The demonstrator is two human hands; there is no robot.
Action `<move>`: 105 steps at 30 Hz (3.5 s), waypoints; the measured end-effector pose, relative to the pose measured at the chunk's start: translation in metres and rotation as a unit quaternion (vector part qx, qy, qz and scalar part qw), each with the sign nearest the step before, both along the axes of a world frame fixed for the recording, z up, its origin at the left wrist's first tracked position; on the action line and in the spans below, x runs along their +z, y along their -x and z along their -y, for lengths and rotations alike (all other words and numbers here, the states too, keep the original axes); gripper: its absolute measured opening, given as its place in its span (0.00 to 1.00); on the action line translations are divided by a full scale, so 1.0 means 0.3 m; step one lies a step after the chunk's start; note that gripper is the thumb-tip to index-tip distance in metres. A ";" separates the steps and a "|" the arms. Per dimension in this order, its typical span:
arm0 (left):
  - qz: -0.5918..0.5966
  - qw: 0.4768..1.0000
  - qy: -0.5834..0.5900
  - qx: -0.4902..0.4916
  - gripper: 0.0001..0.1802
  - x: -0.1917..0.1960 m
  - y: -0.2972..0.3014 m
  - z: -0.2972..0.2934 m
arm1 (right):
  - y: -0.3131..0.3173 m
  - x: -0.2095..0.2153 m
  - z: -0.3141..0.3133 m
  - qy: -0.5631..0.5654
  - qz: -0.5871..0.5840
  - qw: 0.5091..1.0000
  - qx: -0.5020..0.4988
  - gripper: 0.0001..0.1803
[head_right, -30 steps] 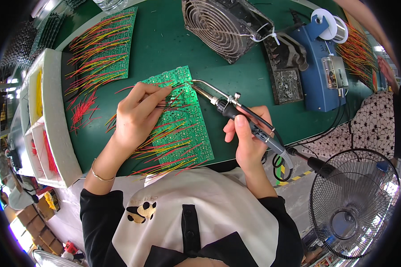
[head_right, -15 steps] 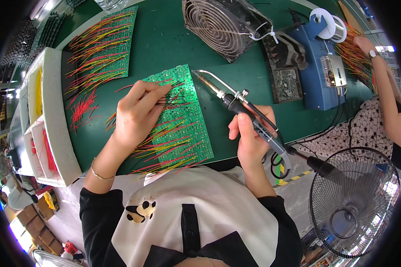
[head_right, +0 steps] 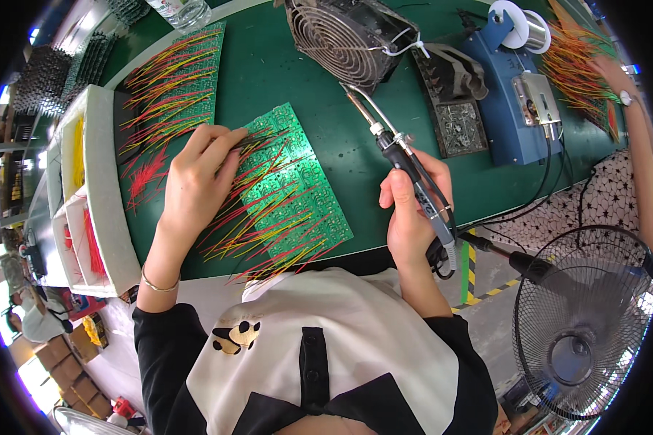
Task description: The person solders colored wires onto a green printed circuit board with a soldering iron and solder wire.
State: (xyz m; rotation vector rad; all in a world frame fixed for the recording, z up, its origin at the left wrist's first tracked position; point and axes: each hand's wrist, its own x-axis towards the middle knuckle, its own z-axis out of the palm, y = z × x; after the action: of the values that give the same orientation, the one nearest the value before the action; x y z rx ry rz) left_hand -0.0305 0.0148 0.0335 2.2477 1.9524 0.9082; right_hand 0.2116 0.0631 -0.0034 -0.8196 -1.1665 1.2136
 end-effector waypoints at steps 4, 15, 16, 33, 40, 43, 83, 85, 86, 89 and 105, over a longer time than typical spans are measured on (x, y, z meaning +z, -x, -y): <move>-0.015 0.999 0.020 0.046 0.13 0.031 0.043 0.069 | 0.009 0.003 0.004 0.004 0.028 0.999 -0.028 0.14; 0.108 0.994 0.007 0.001 0.19 -0.065 -0.141 0.119 | -0.008 -0.003 0.013 0.016 0.010 0.999 -0.037 0.17; 0.135 0.990 -0.011 -0.031 0.17 -0.091 -0.145 0.101 | -0.011 -0.001 0.017 0.022 0.020 0.998 -0.047 0.18; 0.055 0.995 -0.053 -0.071 0.14 -0.052 -0.143 -0.002 | -0.033 -0.002 0.034 0.034 0.032 0.999 0.014 0.10; -0.046 0.996 -0.063 -0.050 0.19 -0.096 -0.150 0.033 | -0.040 -0.011 0.044 0.036 0.036 0.998 0.034 0.11; -0.059 0.996 -0.040 -0.058 0.16 -0.103 -0.147 0.033 | -0.039 -0.012 0.045 0.035 0.042 0.998 0.033 0.12; 0.097 0.993 -0.011 -0.059 0.14 -0.117 -0.129 0.040 | -0.047 -0.008 0.053 0.074 0.003 0.994 0.081 0.10; 0.097 0.994 -0.013 -0.057 0.14 -0.116 -0.129 0.041 | -0.049 -0.009 0.053 0.076 0.001 0.994 0.081 0.10; 0.093 0.994 -0.006 -0.055 0.14 -0.113 -0.130 0.041 | -0.051 -0.010 0.052 0.074 0.003 0.994 0.085 0.10; 0.096 0.994 -0.005 -0.049 0.11 -0.114 -0.132 0.036 | -0.047 -0.010 0.051 0.075 0.010 0.994 0.079 0.10; 0.113 0.992 0.008 -0.048 0.12 -0.122 -0.133 0.043 | -0.004 0.012 0.028 0.094 0.042 0.995 0.017 0.12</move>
State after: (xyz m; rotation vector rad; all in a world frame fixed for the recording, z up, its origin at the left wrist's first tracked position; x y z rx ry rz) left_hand 0.0093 0.0017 -0.0030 2.1028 1.7340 1.0769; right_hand 0.2128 0.0547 0.0003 -1.0039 -1.1479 1.3431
